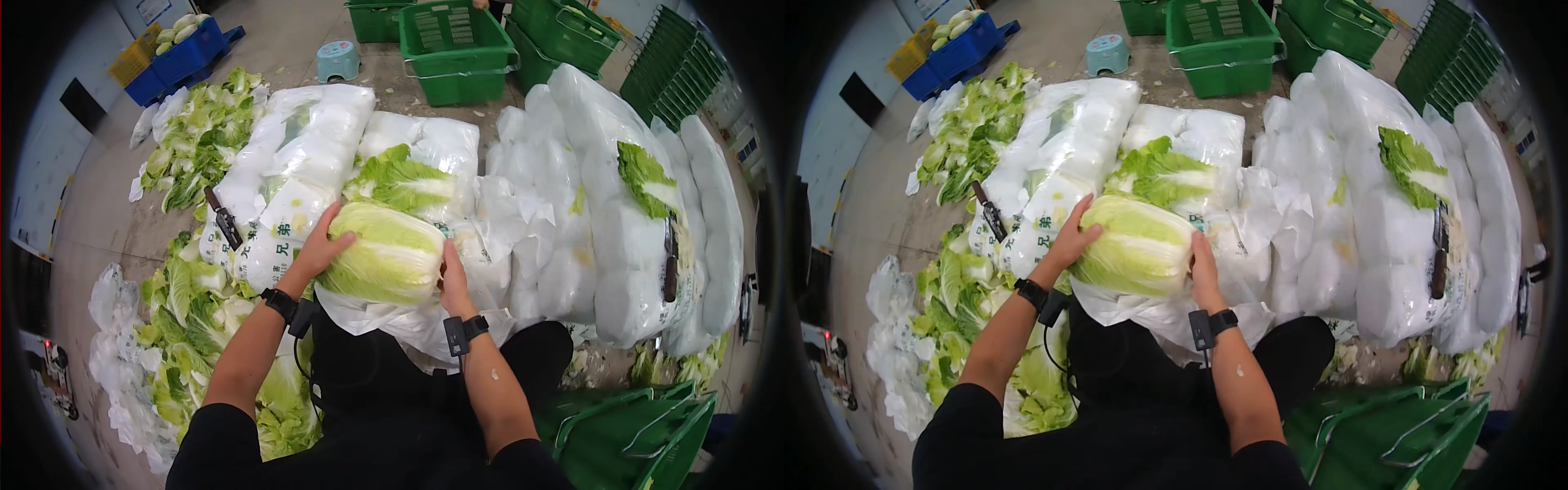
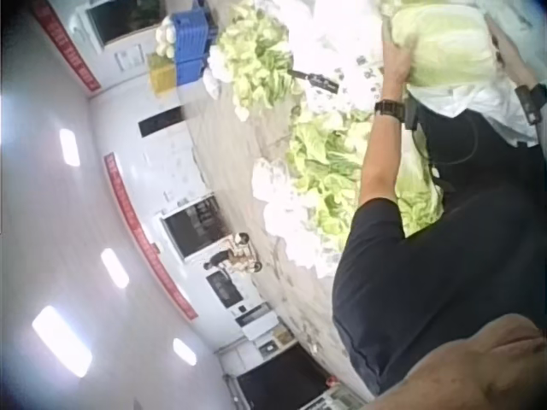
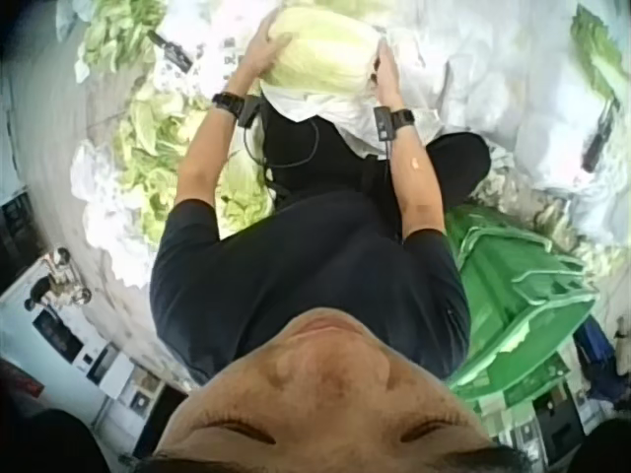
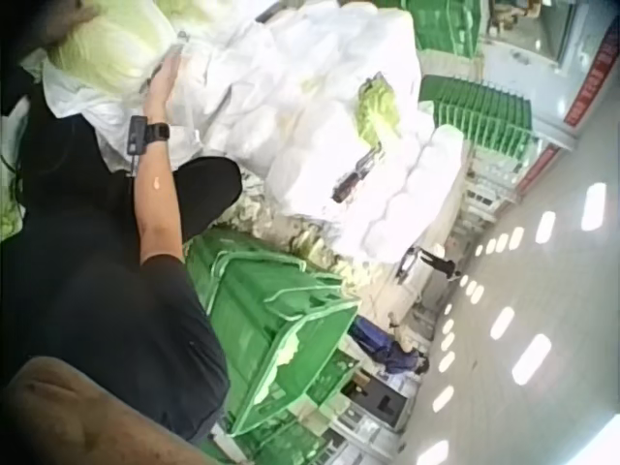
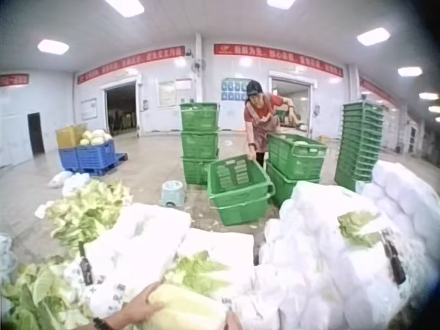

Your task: The person peels outer leaves from a cabbage by hand, trims the base with a knife, and places it into a green crate. They then tear open a plastic bag, remove another cabbage, peel its leaves, trim the base with a knife, and place it into the crate before starting on a third cabbage.

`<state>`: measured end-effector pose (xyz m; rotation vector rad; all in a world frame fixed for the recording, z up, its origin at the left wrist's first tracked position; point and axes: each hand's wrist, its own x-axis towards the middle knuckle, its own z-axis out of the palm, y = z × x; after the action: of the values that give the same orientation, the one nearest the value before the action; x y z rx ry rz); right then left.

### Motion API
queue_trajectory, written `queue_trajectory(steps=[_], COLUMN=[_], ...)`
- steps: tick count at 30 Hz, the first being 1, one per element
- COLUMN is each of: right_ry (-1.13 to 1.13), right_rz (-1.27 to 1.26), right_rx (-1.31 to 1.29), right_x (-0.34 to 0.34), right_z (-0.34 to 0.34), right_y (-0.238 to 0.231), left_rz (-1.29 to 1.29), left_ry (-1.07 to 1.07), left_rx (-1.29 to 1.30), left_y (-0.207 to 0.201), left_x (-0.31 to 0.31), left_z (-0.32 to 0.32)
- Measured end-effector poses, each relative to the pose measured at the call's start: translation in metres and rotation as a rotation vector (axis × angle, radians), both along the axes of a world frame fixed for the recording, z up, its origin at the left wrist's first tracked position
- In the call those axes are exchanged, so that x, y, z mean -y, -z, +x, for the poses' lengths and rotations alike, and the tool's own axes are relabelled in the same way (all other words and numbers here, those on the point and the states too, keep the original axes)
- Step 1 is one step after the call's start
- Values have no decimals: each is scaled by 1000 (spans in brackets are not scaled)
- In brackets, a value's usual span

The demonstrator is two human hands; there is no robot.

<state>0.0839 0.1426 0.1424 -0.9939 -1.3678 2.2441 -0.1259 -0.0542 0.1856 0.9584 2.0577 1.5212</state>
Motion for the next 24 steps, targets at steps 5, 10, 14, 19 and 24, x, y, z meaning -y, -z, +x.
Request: queue_trajectory(steps=[5,10,14,19,24], right_ry=[51,-38,63,-405,-175], right_rz=[-504,-831,-744,-1303,-463], right_rx=[-325,-354,-448,-654,-166], right_x=[0,8,59,89,34], right_z=[1,61,100,131,138], right_y=[-4,-22,-35,-49,-84], left_rz=[88,-287,466,887,720], left_ry=[99,692,736,-25,116], left_rx=[555,329,961,1474,1486], left_y=[-14,-159,-105,-9,13], left_x=[6,16,8,-42,-50], left_z=[21,28,-14,109,160])
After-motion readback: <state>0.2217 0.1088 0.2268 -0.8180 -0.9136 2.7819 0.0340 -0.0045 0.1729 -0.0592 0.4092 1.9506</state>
